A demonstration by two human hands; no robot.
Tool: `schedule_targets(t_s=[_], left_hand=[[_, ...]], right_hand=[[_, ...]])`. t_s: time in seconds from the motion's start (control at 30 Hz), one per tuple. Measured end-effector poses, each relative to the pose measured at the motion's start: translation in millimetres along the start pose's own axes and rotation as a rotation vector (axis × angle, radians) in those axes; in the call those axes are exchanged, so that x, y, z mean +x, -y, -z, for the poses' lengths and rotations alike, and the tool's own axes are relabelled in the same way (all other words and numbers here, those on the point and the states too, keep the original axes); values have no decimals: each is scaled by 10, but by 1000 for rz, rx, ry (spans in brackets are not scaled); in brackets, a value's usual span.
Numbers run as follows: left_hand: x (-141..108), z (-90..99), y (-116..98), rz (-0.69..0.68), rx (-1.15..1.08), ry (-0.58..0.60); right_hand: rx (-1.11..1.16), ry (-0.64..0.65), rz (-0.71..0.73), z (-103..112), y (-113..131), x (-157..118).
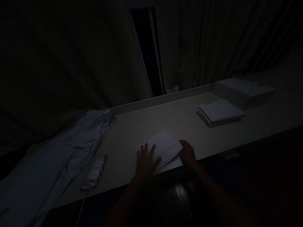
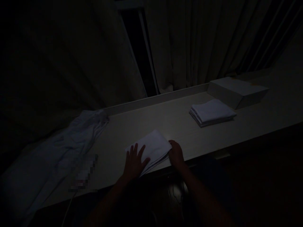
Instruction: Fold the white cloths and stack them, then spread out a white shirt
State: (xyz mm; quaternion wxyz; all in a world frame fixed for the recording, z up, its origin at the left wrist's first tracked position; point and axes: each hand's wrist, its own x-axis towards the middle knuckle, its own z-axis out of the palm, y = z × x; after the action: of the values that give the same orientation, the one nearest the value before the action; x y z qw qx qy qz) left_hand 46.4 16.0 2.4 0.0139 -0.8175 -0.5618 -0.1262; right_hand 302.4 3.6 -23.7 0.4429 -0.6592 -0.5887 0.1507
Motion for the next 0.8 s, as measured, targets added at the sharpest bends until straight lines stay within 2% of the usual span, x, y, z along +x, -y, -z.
schedule_targets(t_s=[0.1, 0.2, 0.27, 0.4, 0.47, 0.57, 0.7, 0.8], left_hand=[[11, 13, -5, 4, 11, 1], [15, 6, -12, 18, 21, -8], [9, -14, -7, 19, 23, -15], [5, -54, 18, -5, 6, -3], [21, -57, 44, -21, -8, 10], [74, -27, 139, -87, -28, 56], [177, 53, 352, -229, -43, 143], [246, 95, 481, -279, -52, 177]], right_hand=[[-25, 39, 40, 40, -30, 31], [-155, 109, 121, 127, -56, 36], [-194, 155, 91, 240, -62, 49], [29, 370, -21, 539, -13, 238], [117, 399, -23, 617, 69, 446], [132, 389, -56, 541, 254, 824], [226, 655, -238, 277, 430, 1204], [260, 802, -295, 162, 399, 1331]])
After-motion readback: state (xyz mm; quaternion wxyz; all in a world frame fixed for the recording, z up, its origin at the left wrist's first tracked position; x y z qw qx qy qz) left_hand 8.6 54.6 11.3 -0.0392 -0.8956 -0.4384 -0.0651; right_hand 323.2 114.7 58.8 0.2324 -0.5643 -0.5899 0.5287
